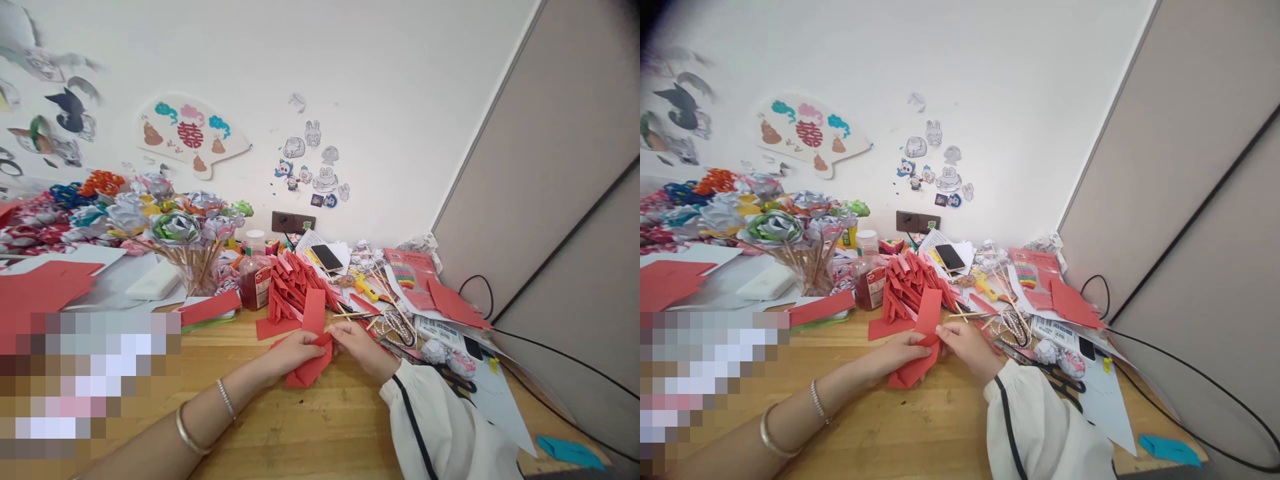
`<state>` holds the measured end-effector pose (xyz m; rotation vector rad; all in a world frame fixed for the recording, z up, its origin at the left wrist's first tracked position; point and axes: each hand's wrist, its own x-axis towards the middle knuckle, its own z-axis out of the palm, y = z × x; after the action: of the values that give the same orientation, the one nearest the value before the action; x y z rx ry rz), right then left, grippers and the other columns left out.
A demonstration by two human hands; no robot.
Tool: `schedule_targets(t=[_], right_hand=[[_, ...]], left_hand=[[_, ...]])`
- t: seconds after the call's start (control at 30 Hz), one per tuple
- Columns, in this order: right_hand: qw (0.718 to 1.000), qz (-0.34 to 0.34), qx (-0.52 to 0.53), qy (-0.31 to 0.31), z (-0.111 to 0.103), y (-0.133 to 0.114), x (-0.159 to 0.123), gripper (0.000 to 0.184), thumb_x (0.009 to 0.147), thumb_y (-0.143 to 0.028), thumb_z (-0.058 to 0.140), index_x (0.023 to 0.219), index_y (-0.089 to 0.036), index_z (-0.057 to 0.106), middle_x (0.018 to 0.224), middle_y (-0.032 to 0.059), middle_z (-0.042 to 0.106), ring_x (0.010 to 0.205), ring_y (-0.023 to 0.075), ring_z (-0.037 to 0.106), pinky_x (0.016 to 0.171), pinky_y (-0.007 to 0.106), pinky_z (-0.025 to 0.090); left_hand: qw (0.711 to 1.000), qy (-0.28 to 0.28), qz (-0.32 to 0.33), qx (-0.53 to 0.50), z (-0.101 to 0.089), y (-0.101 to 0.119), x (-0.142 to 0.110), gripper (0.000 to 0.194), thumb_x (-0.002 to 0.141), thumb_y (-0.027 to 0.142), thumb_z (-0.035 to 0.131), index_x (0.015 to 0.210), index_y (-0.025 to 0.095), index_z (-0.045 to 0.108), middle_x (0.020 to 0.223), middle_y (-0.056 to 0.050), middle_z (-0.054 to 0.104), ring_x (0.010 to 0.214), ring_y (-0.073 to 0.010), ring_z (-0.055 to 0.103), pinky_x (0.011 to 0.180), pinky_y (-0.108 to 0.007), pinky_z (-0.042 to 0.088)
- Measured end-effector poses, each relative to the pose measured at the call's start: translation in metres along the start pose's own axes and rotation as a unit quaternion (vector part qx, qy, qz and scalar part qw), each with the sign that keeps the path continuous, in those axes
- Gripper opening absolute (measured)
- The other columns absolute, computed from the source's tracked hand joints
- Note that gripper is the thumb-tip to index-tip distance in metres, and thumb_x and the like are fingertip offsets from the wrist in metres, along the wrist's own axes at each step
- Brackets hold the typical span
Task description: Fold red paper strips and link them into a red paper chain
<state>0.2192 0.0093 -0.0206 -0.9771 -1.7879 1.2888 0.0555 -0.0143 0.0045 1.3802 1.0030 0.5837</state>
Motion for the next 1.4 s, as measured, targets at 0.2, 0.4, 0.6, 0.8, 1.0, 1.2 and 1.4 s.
schedule_targets(t=[0.2,0.4,0.6,0.8,1.0,1.2,1.4], right_hand=[[1.000,0.002,0.003,-0.014,-0.002,0.001,0.000,0.034,0.076,-0.045,0.047,0.068,-0.013,0.058,0.057,-0.0005,0.050,0.053,0.0093,0.045,0.052,0.021,0.036],[0.997,0.037,0.072,-0.011,0.002,-0.001,0.001,0.034,0.075,-0.046,0.047,0.069,-0.014,0.057,0.056,-0.0005,0.053,0.051,0.0094,0.048,0.050,0.021,0.037],[0.993,0.045,0.106,-0.012,0.005,-0.002,0.001,0.032,0.073,-0.044,0.050,0.067,-0.013,0.056,0.056,-0.0010,0.053,0.050,0.0086,0.048,0.050,0.020,0.037],[0.986,0.059,0.149,-0.035,0.004,-0.004,0.000,0.031,0.073,-0.044,0.052,0.068,-0.013,0.055,0.057,-0.0012,0.052,0.051,0.0080,0.048,0.052,0.020,0.039],[0.984,0.077,0.149,-0.055,0.003,-0.003,-0.001,0.032,0.073,-0.044,0.050,0.067,-0.013,0.053,0.056,-0.0010,0.052,0.052,0.0079,0.049,0.053,0.020,0.038],[0.984,0.078,0.140,-0.071,0.000,-0.001,-0.001,0.029,0.073,-0.040,0.053,0.067,-0.012,0.053,0.056,-0.0008,0.053,0.051,0.0073,0.049,0.053,0.020,0.037],[0.978,0.094,0.164,-0.087,-0.002,0.001,0.000,0.024,0.070,-0.035,0.058,0.071,-0.012,0.055,0.058,-0.0011,0.054,0.051,0.0067,0.050,0.054,0.020,0.039]], left_hand=[[1.000,-0.009,0.006,0.003,-0.001,0.001,0.000,0.020,0.063,0.034,0.051,0.061,0.014,0.051,0.053,0.003,0.053,0.049,-0.0105,0.048,0.048,-0.022,0.033],[1.000,-0.003,0.006,-0.009,0.000,0.001,0.000,0.027,0.066,0.040,0.050,0.066,0.013,0.054,0.053,0.002,0.055,0.049,-0.0107,0.048,0.048,-0.022,0.033],[1.000,0.000,0.013,-0.005,0.000,-0.002,0.001,0.033,0.067,0.045,0.048,0.068,0.013,0.056,0.054,0.001,0.056,0.049,-0.0104,0.046,0.049,-0.022,0.032],[0.994,0.043,0.048,0.084,-0.002,-0.008,0.008,0.036,0.066,0.048,0.046,0.059,0.013,0.050,0.050,0.004,0.044,0.046,-0.0077,0.035,0.044,-0.020,0.025],[0.980,0.075,0.065,0.172,-0.002,-0.011,0.013,0.035,0.065,0.046,0.044,0.048,0.016,0.040,0.045,0.006,0.032,0.043,-0.0067,0.027,0.041,-0.020,0.018],[0.977,0.059,0.080,0.190,-0.002,-0.007,0.011,0.035,0.068,0.043,0.040,0.049,0.015,0.046,0.045,0.006,0.032,0.045,-0.0075,0.028,0.042,-0.020,0.021],[0.978,0.038,0.067,0.196,-0.002,0.000,0.005,0.033,0.069,0.041,0.042,0.059,0.013,0.055,0.050,0.005,0.042,0.048,-0.0083,0.034,0.046,-0.019,0.026]])
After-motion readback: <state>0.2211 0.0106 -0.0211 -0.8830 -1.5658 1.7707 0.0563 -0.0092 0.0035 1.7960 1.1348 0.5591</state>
